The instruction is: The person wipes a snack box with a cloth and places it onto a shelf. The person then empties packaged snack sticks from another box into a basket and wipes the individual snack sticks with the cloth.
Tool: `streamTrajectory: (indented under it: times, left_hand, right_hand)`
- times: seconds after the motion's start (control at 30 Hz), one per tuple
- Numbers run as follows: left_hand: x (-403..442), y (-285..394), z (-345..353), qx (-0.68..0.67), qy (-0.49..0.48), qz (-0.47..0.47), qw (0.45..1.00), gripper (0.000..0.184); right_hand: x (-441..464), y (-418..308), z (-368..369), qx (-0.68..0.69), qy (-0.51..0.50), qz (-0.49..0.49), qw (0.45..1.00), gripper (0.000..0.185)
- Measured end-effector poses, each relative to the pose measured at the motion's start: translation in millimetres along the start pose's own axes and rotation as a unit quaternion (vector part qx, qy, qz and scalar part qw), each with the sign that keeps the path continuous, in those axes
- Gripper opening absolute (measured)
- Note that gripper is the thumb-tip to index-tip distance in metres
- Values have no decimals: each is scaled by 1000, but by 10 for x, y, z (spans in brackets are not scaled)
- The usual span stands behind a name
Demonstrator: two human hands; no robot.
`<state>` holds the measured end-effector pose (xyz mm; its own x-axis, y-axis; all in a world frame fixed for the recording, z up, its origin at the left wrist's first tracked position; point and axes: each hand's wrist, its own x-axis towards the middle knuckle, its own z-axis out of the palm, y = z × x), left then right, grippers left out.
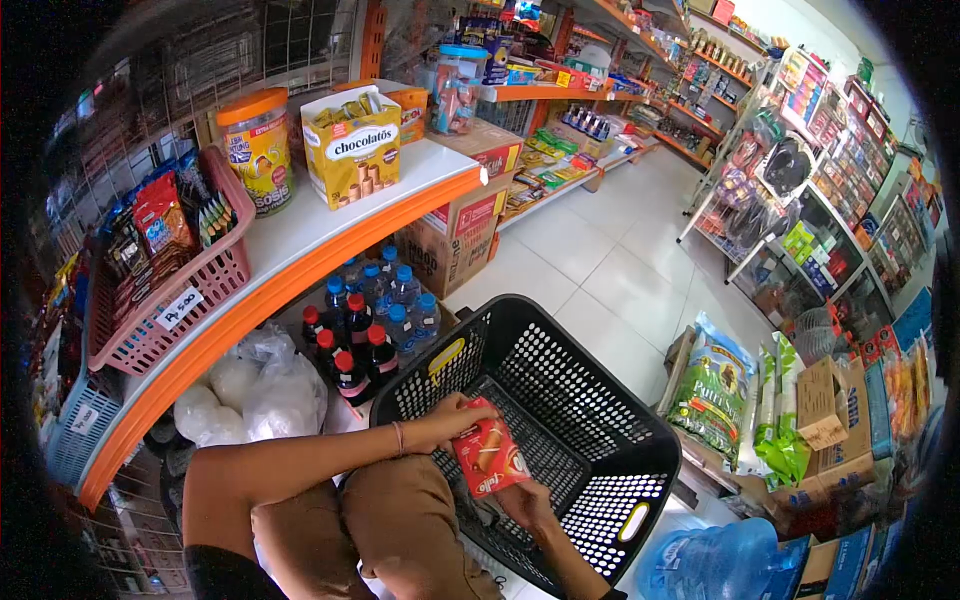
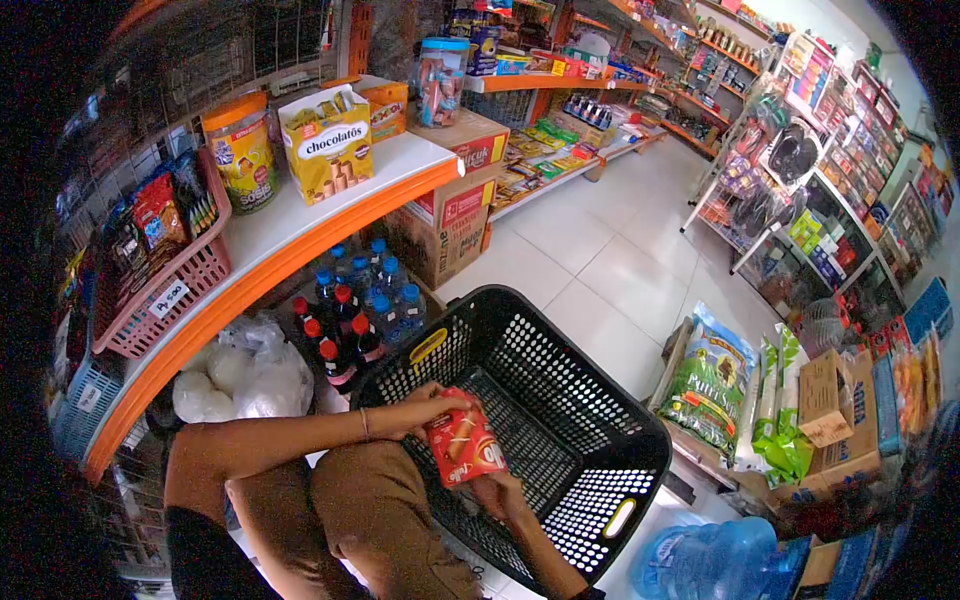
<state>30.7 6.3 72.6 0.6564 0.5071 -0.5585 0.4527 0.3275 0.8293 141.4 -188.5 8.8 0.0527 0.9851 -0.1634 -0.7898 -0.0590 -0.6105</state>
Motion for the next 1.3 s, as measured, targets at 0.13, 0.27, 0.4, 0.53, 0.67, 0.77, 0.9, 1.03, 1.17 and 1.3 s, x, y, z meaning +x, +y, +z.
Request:
streamTrajectory:
  times: [0.13,0.27,0.4,0.53,0.67,0.77,0.9,1.03,1.17,1.3]
  left_hand:
    - [-107,161,8,0,28,22,999,71]
    - [-103,174,35,-12,52,53,997,72]
    - [-61,149,68,45,91,85,991,75]
    - [-140,148,126,126,52,161,978,76]
    - [-300,298,142,186,12,149,971,74]
    - [-223,208,132,165,24,154,974,74]
    - [-199,174,116,138,28,136,981,76]
    - [-87,38,74,94,32,75,992,77]
    - [-117,26,58,34,22,25,999,79]
    - [-187,148,56,43,20,-2,999,82]
  right_hand:
    - [112,95,-242,1,36,-36,999,104]
    - [117,-62,-191,-14,42,-38,998,103]
    - [101,-30,-247,-71,26,-73,994,94]
    - [115,83,-318,-225,66,-119,965,80]
    - [249,363,-714,-504,140,-157,838,70]
    - [196,335,-544,-581,150,-188,778,72]
    - [174,197,-284,-677,120,-221,692,75]
    - [181,86,-93,-665,72,-247,701,68]
    - [136,184,-450,-717,43,-216,662,62]
    - [180,151,-318,-728,44,-278,625,56]
